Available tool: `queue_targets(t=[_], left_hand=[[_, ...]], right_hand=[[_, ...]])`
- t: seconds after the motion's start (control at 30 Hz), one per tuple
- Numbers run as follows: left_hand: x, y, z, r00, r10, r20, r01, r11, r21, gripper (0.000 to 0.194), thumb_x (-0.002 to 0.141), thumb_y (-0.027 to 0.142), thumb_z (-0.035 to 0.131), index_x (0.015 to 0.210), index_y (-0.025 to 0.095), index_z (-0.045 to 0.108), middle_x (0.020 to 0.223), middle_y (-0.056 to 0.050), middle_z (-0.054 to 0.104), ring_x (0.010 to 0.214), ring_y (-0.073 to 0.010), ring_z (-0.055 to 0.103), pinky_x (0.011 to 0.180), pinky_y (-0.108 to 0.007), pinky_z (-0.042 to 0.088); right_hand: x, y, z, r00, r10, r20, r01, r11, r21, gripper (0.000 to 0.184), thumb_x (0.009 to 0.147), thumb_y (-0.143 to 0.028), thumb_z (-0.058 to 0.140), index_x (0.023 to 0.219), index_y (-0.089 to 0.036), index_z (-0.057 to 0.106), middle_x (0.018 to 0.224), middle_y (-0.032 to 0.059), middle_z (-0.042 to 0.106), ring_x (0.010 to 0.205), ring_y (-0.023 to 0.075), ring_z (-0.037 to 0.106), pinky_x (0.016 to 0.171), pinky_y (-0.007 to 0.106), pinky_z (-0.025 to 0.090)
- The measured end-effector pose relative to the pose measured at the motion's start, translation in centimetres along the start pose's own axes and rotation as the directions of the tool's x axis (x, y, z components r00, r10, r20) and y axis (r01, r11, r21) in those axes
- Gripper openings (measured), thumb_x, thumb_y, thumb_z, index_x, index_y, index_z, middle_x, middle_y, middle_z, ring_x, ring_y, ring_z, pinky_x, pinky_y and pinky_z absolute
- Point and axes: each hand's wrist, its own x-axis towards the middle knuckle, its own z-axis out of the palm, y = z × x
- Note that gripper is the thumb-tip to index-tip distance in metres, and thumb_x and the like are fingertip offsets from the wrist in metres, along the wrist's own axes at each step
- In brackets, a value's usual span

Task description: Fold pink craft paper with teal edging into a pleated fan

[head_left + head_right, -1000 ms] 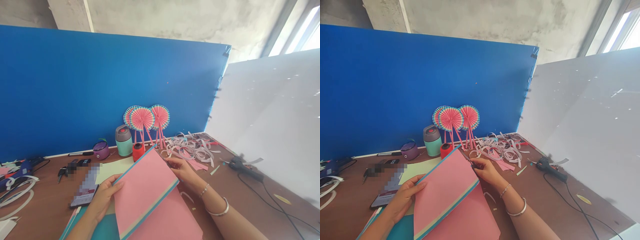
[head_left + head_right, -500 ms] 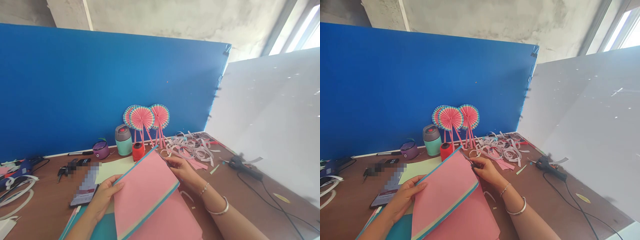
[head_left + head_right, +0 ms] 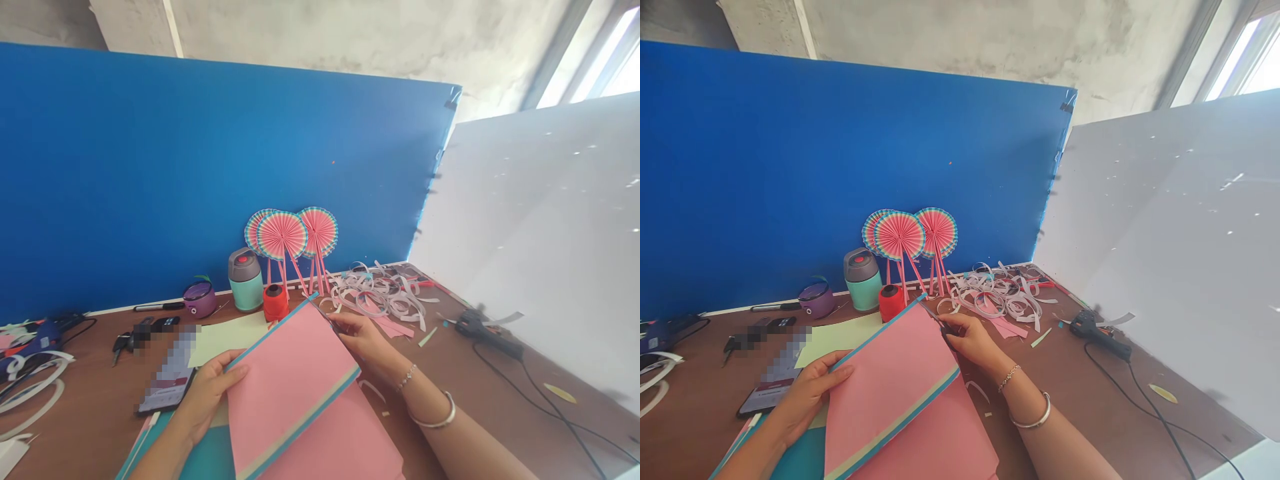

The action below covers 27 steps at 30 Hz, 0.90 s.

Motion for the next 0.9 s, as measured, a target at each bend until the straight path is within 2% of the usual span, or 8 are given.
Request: queue_targets(t=[0.23,0.57,0.9], left_hand=[[-0.13,0.13,0.23,1.000,-0.004,-0.005,0.004,1.000,0.005,0.048,0.062,0.039,0.076,0.104,0.020,0.065,0.094,-0.005,0.071,0.078,-0.0199,0.065,0.069,-0.027,0.049],[-0.12,0.12,0.30,1.000,-0.013,0.000,0.013,1.000,0.005,0.045,0.061,0.040,0.076,0.100,0.021,0.066,0.093,-0.005,0.072,0.080,-0.0212,0.066,0.069,-0.027,0.050],[0.01,0.00,0.09,1.000,0.001,0.022,-0.001,1.000,0.017,0.045,0.063,0.041,0.074,0.102,0.019,0.065,0.097,-0.006,0.071,0.083,-0.0223,0.065,0.072,-0.028,0.050]], right_hand=[[0.08,0.13,0.07,1.000,0.013,0.006,-0.013,1.000,0.002,0.039,0.070,-0.031,0.070,0.108,-0.022,0.067,0.102,0.0072,0.067,0.096,0.0251,0.060,0.082,0.039,0.049],[0.08,-0.07,0.22,1.000,0.020,-0.022,-0.020,1.000,0.005,0.037,0.067,-0.034,0.072,0.102,-0.021,0.070,0.099,0.0075,0.067,0.093,0.0248,0.061,0.080,0.038,0.049],[-0.09,-0.49,0.49,0.999,0.020,0.039,-0.021,1.000,0.019,0.039,0.071,-0.035,0.068,0.107,-0.020,0.067,0.095,0.0059,0.067,0.091,0.0226,0.061,0.079,0.035,0.049]])
